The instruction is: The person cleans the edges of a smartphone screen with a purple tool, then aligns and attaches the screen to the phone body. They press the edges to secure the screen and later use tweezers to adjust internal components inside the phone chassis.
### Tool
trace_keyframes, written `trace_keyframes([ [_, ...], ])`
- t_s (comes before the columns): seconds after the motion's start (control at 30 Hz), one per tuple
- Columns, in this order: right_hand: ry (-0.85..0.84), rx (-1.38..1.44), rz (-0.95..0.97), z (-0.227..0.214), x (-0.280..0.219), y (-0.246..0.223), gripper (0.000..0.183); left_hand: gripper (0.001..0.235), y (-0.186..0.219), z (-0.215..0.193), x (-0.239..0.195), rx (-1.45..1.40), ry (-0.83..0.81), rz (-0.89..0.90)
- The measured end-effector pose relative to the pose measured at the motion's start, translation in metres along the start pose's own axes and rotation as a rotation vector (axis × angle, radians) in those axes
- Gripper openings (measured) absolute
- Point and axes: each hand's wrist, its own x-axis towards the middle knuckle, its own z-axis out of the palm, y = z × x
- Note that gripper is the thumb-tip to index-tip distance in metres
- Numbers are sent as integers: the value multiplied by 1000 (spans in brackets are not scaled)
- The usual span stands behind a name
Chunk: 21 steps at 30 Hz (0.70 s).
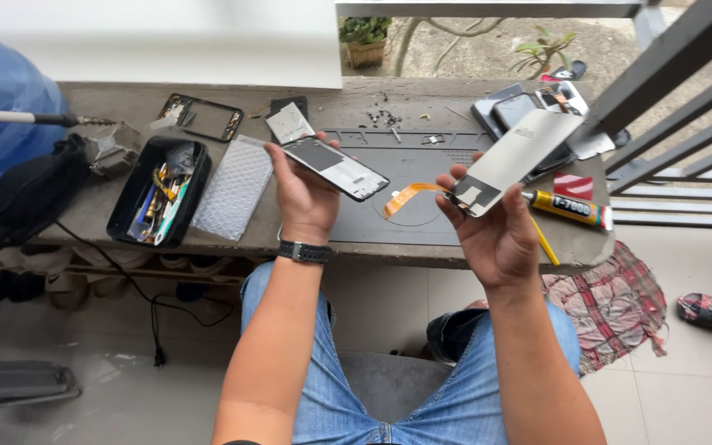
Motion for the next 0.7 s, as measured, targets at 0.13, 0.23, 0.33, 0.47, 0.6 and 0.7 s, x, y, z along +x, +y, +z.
trace_keyframes([
  [0.13,20,-34,1,5,0,7,77,78,-13,-8,-1,-77,-31,-142],
  [0.23,37,-42,-5,5,0,13,80,89,-23,-22,-3,-120,-123,-277],
  [0.33,47,-79,-10,4,1,17,82,96,-33,-35,-2,-232,-108,-430],
  [0.47,45,-156,-38,-1,2,21,83,84,-37,-37,-11,-197,-94,-534],
  [0.6,56,-227,-69,-12,5,23,85,67,-33,-33,-15,-187,-163,-516],
  [0.7,57,-241,-68,-12,5,23,85,69,-26,-32,-21,-214,-233,-553],
])
